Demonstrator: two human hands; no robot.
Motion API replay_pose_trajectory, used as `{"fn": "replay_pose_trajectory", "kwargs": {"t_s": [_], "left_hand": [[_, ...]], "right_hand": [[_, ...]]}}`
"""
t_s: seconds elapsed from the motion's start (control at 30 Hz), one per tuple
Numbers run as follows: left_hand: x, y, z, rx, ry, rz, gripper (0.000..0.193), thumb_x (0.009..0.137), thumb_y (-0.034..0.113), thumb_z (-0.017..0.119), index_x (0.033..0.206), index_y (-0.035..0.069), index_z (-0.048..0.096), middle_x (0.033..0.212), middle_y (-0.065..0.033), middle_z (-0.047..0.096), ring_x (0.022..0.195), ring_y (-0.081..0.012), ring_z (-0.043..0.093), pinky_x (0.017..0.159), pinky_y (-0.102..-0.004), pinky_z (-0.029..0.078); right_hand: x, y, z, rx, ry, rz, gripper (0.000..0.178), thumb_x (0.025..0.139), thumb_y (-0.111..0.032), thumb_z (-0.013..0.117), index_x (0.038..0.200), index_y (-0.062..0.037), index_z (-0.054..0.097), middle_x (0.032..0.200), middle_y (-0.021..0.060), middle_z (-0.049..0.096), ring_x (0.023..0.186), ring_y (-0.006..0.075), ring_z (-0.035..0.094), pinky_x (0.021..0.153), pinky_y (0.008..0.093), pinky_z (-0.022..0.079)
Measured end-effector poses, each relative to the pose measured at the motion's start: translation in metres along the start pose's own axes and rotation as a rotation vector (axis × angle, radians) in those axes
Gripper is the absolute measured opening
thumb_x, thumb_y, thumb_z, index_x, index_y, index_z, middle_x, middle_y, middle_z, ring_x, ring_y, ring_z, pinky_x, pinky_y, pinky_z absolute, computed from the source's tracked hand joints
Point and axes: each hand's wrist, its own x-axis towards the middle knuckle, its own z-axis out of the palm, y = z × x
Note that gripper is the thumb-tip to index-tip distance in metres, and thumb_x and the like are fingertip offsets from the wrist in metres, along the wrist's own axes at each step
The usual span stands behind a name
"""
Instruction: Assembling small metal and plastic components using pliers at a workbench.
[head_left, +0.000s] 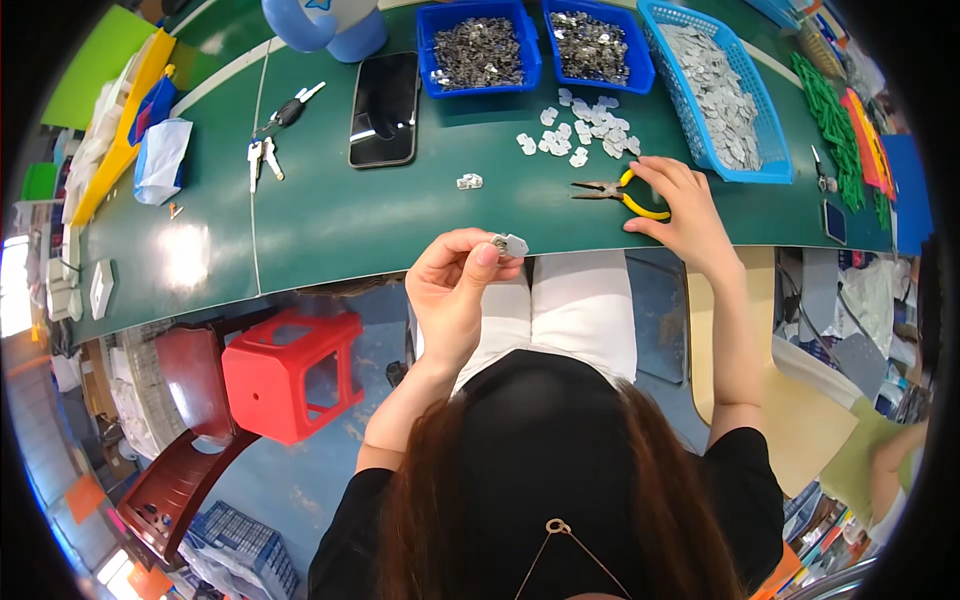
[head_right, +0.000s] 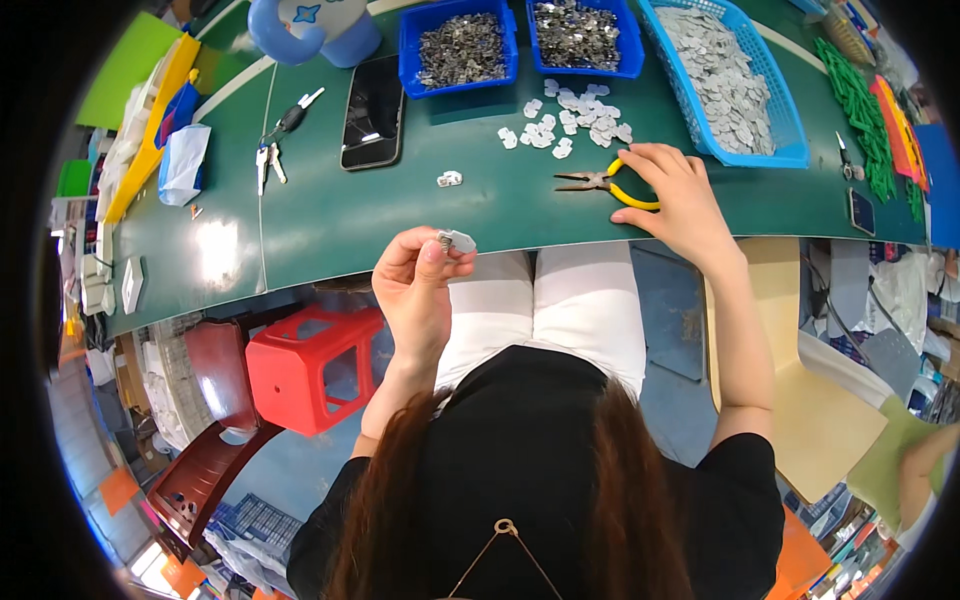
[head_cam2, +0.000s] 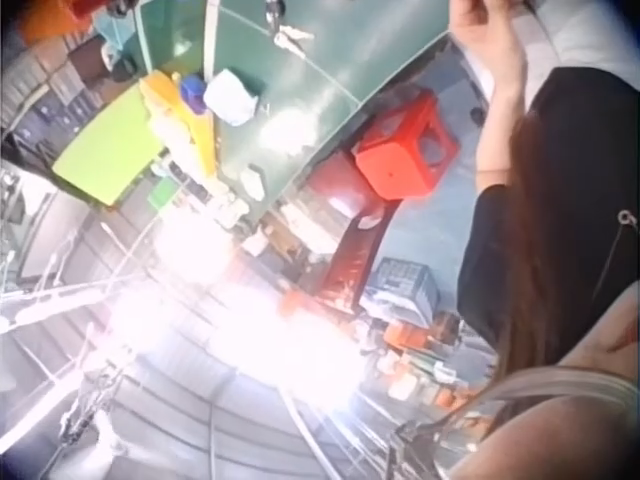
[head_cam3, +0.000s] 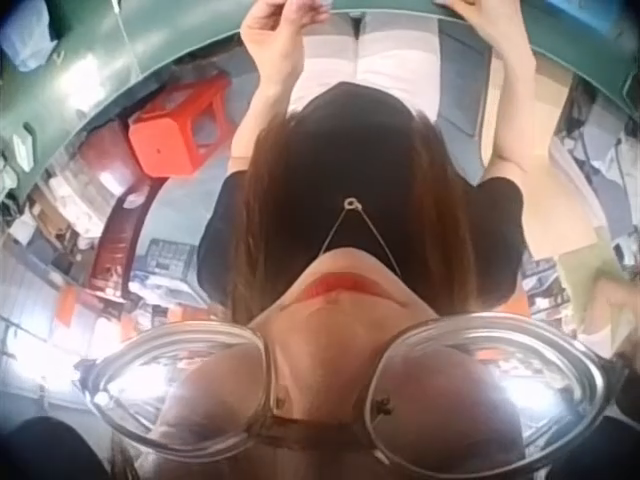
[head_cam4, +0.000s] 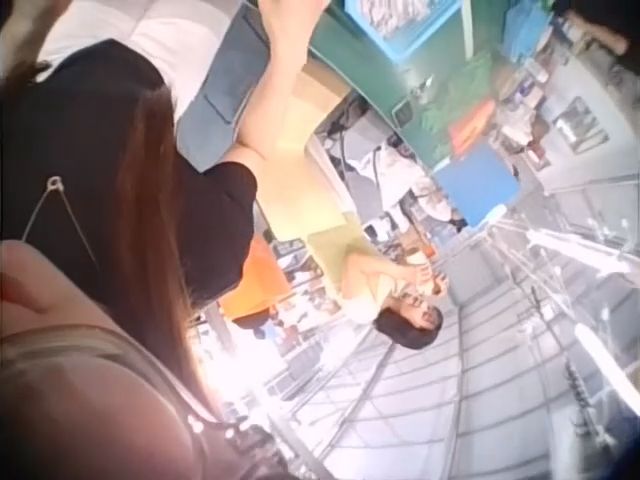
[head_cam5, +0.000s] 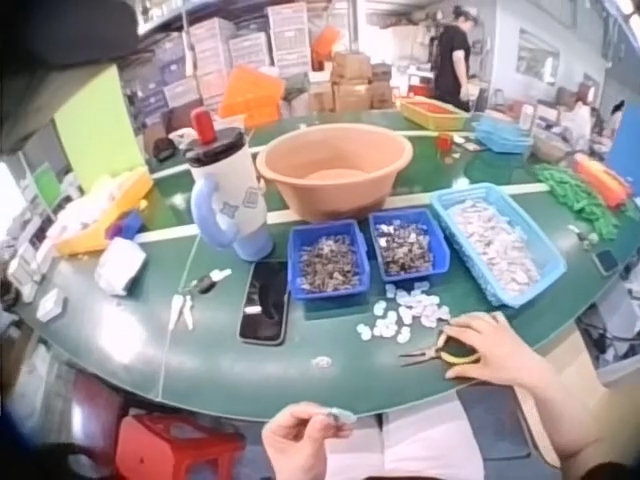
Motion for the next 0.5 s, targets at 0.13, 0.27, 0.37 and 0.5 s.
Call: {"fn": "replay_pose_trajectory", "kwargs": {"t_s": [0.13, 0.27, 0.37, 0.5], "left_hand": [[-0.001, 0.004, 0.001, 0.014, -0.037, 0.075, 0.014, 0.088, 0.010, 0.062, 0.093, -0.002, 0.060, 0.086, -0.0093, 0.065, 0.077, -0.0147, 0.064, 0.071, -0.0273, 0.055], [-0.005, 0.008, 0.002, 0.032, -0.080, 0.216, 0.012, 0.088, 0.009, 0.062, 0.091, -0.003, 0.060, 0.087, -0.0092, 0.061, 0.075, -0.0150, 0.062, 0.069, -0.0270, 0.054], [-0.006, 0.009, 0.001, 0.058, -0.109, 0.302, 0.013, 0.087, 0.008, 0.063, 0.090, -0.004, 0.059, 0.088, -0.0096, 0.059, 0.074, -0.0159, 0.062, 0.068, -0.0275, 0.054], [-0.009, 0.012, -0.002, 0.073, -0.112, 0.313, 0.012, 0.087, 0.008, 0.063, 0.089, -0.003, 0.059, 0.087, -0.0101, 0.059, 0.073, -0.0158, 0.062, 0.067, -0.0280, 0.054]], "right_hand": [[0.007, 0.007, -0.003, 0.089, -0.108, -0.030, 0.060, 0.065, -0.016, 0.079, 0.118, -0.0054, 0.055, 0.116, 0.0106, 0.053, 0.108, 0.0261, 0.049, 0.095, 0.0356, 0.039], [0.012, -0.002, -0.003, 0.113, -0.212, -0.028, 0.049, 0.065, -0.005, 0.072, 0.110, 0.0009, 0.055, 0.106, 0.0135, 0.051, 0.102, 0.0296, 0.049, 0.091, 0.0360, 0.042], [0.009, -0.005, 0.011, -0.090, -0.114, -0.115, 0.047, 0.063, -0.002, 0.068, 0.106, 0.0023, 0.052, 0.102, 0.0149, 0.050, 0.096, 0.0312, 0.050, 0.087, 0.0360, 0.043], [0.009, 0.002, 0.028, -0.107, -0.013, -0.121, 0.038, 0.063, 0.006, 0.059, 0.098, 0.0019, 0.047, 0.098, 0.0158, 0.048, 0.092, 0.0321, 0.049, 0.081, 0.0375, 0.043]]}}
